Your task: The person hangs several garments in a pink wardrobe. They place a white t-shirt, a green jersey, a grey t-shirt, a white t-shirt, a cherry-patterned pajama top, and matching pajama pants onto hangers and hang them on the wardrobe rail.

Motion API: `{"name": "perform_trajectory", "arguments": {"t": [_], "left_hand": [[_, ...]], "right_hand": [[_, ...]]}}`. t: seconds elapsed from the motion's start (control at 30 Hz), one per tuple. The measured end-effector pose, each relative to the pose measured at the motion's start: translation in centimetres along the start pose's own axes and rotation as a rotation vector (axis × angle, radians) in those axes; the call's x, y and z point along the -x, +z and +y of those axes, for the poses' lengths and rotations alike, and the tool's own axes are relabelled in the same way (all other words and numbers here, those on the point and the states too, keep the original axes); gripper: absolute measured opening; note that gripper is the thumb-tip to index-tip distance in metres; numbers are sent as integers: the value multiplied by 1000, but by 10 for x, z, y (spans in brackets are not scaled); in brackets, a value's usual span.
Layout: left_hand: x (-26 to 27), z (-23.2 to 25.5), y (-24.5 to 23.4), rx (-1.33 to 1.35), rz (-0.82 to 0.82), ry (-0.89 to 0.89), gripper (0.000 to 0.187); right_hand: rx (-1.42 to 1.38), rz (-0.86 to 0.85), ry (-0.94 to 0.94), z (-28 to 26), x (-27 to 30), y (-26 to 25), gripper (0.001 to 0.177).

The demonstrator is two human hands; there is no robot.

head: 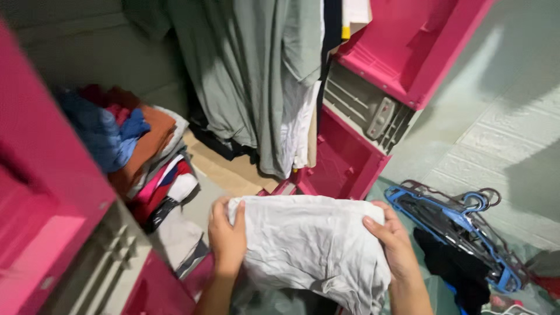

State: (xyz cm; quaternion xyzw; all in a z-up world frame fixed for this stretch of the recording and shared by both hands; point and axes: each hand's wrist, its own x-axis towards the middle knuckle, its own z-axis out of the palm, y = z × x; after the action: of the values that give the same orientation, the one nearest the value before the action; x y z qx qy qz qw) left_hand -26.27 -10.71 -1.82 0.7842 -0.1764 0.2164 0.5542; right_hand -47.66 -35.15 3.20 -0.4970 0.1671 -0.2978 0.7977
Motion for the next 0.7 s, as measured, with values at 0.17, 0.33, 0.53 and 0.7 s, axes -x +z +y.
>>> {"name": "perform_trajectory", "arguments": {"t": [0.17,0.33,0.53,0.7], "left_hand": [[11,77,35,439,-484,-119,59],[46,111,62,482,-584,237,71],[21,56,71,528,-596,-277,35],[-7,82,25,34,-259,83,47]], "right_hand": [[98,-114,80,2,-33,9,47],[-104,-169,164,10,-53,13,33],[-226,-232,194,-20,-71,-17,30],[-277,-169,131,-51,-76,-23,34]]}}
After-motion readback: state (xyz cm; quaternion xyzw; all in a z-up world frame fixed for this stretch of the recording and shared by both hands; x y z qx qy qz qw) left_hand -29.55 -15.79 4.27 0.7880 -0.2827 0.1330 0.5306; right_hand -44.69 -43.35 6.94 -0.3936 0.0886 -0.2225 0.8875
